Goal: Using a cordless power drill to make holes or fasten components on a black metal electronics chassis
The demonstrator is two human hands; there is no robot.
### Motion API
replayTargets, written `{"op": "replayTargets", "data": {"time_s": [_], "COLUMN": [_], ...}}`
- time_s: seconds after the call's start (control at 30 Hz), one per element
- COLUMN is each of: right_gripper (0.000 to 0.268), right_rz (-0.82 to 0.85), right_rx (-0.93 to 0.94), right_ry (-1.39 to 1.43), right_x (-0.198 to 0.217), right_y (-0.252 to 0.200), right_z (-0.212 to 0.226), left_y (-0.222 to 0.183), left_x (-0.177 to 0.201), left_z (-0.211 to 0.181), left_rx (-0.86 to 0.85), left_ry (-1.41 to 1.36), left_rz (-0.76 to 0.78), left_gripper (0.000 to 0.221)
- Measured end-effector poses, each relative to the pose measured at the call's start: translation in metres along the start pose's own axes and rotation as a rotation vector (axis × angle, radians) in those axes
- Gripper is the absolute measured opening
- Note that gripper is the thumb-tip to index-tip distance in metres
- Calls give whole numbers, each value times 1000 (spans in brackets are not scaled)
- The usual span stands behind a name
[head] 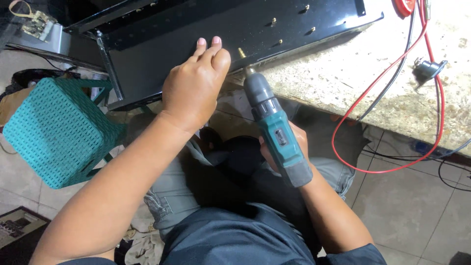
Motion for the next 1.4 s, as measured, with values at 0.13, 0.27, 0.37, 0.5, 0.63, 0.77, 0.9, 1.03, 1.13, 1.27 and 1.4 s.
{"op": "replayTargets", "data": {"time_s": [0.13, 0.27, 0.37, 0.5, 0.63, 0.77, 0.9, 1.03, 1.13, 1.27, 1.4], "right_gripper": [9, 6, 15, 16, 5, 18, 22, 15, 7, 6, 3], "right_rz": [6, 14, -4, -40, -7, 21, 6, 8, 30, -27, 53], "right_rx": [-2, -32, 9, -78, -110, -59, -93, -79, -58, 0, -41], "right_ry": [-1, 86, -6, 50, 125, 5, -77, -7, -66, -180, -275], "right_x": [0, 2, 1, -7, -8, -2, -6, -5, -8, -19, -18], "right_y": [-2, 0, 0, -7, -9, -2, -4, -4, -11, -15, -18], "right_z": [-3, 0, 0, -5, -10, -1, -2, -2, -10, -15, -13], "left_y": [0, -1, -1, -1, -1, -1, -1, -1, 0, 0, 0], "left_x": [-2, 3, 3, 4, 4, 0, 0, -5, -3, -3, -6], "left_z": [1, -1, -1, -1, -1, -1, -1, -1, -2, -2, 0], "left_rx": [5, -4, -3, -5, -1, 2, -2, 5, 8, 14, 4], "left_ry": [-14, -8, -17, -38, -26, -20, -52, -21, -48, -33, 7], "left_rz": [13, -2, 9, 1, -10, -9, 8, -11, -13, -51, -46], "left_gripper": [55, 55, 56, 53, 50, 57, 57, 55, 56, 47, 40]}}
Point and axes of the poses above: each hand's wrist, its own y-axis towards the middle knuckle, its own x-axis out of the back of the hand, z = x × y, the point moved 2 cm from there along y, towards the middle knuckle, and after that the axes turned 7 degrees about z, right-handed, at the moved point
